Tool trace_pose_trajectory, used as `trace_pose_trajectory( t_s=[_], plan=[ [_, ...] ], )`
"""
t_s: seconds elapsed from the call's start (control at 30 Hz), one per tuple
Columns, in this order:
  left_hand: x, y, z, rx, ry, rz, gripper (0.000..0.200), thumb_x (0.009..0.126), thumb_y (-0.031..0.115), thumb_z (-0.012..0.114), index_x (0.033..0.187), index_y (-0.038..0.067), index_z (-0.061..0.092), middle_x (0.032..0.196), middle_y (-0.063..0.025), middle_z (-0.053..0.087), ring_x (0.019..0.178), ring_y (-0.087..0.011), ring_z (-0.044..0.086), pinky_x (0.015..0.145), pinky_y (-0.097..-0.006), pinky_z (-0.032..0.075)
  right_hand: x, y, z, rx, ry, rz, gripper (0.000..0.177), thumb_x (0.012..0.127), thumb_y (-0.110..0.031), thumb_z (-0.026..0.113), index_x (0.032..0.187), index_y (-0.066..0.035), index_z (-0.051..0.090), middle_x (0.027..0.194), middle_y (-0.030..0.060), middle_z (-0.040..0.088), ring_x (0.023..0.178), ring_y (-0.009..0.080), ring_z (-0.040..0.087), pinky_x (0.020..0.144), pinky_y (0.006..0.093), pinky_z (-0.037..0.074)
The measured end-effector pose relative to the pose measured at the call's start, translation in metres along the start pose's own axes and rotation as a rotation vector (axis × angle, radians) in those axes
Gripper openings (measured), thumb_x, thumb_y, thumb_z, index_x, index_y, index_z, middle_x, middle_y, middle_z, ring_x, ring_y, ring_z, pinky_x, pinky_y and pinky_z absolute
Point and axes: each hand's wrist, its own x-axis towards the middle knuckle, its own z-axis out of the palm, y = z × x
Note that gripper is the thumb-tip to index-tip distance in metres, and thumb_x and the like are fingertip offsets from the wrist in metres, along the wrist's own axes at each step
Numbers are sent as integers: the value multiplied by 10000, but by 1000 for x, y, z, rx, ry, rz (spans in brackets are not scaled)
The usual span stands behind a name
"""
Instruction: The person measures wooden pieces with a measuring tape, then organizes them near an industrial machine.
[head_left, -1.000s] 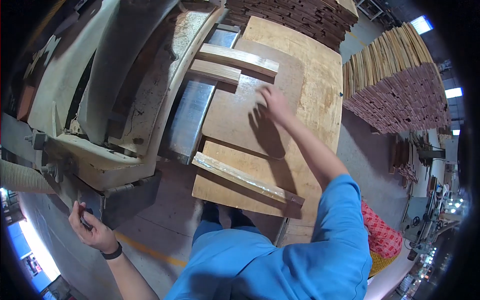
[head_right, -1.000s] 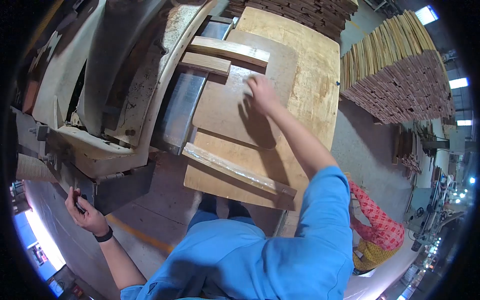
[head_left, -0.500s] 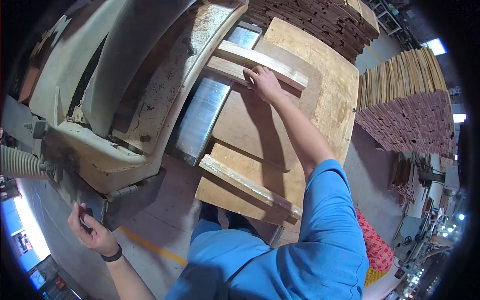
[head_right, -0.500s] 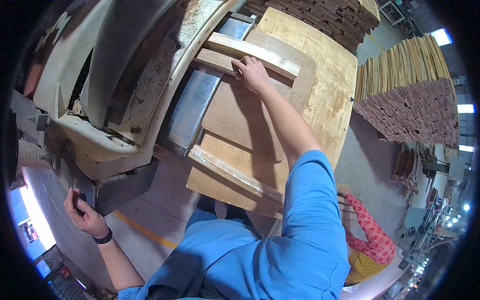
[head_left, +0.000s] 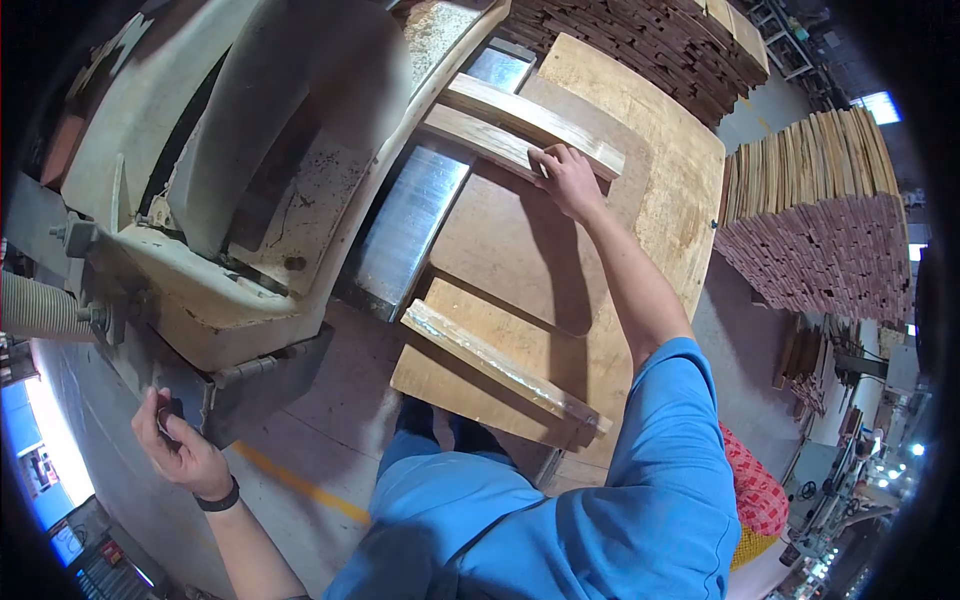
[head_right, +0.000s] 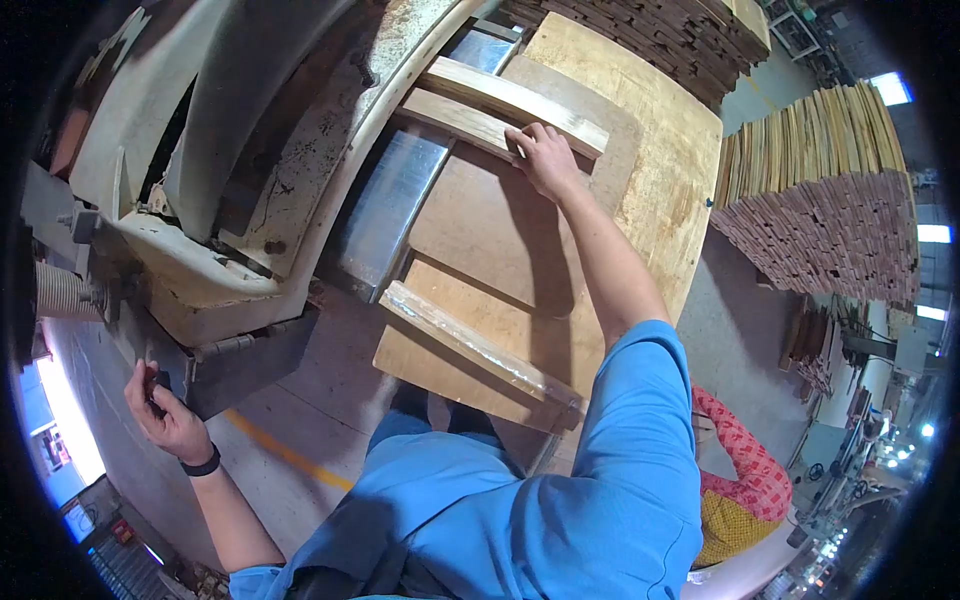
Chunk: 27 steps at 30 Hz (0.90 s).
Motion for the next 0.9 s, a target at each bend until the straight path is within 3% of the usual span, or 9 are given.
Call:
trace_pose_trajectory(
  t_s=[0.57,0.67,0.77,0.8,0.87,0.9],
  plan=[
    [-2,-4,-2,-19,4,1,340,986,-105,432,1299,-36,547,1177,-168,608,1026,-248,641,896,-346,530,-70,45,-21,91,-16,127,550,769,-88,753,1294,-186,621,1221,97,578,1176,338,529,1006,428,445],
    [-3,-2,1,-39,33,-30,336,986,-103,439,1297,-39,549,1176,-165,610,1032,-247,641,904,-345,528,-117,61,-42,68,-15,106,587,782,-104,767,1340,-188,603,1207,74,609,1107,281,583,953,396,484],
    [-1,0,3,-38,45,-42,330,986,-101,447,1291,-41,557,1176,-158,612,1033,-240,639,914,-344,524,-177,89,-42,738,-292,434,641,807,-137,780,1407,-185,558,1195,66,641,1047,199,620,893,373,515],
    [-1,0,3,-37,46,-38,328,985,-100,449,1289,-42,560,1178,-156,612,1034,-237,638,917,-345,523,-190,84,-63,972,-546,593,649,865,-202,763,1453,-109,505,1216,84,650,1030,151,623,883,344,530],
    [0,0,4,-27,46,-26,327,986,-98,452,1287,-41,565,1177,-151,613,1034,-233,637,924,-346,520,-228,74,-76,1336,-682,777,605,922,-250,706,1438,-20,490,1273,136,630,1088,194,633,955,356,518],
    [1,-1,3,-17,45,-20,327,987,-96,453,1288,-41,566,1174,-150,614,1033,-231,637,928,-347,518,-242,57,-83,1473,-642,819,597,942,-257,678,1438,3,474,1295,146,622,1096,207,641,972,367,516]
  ],
)
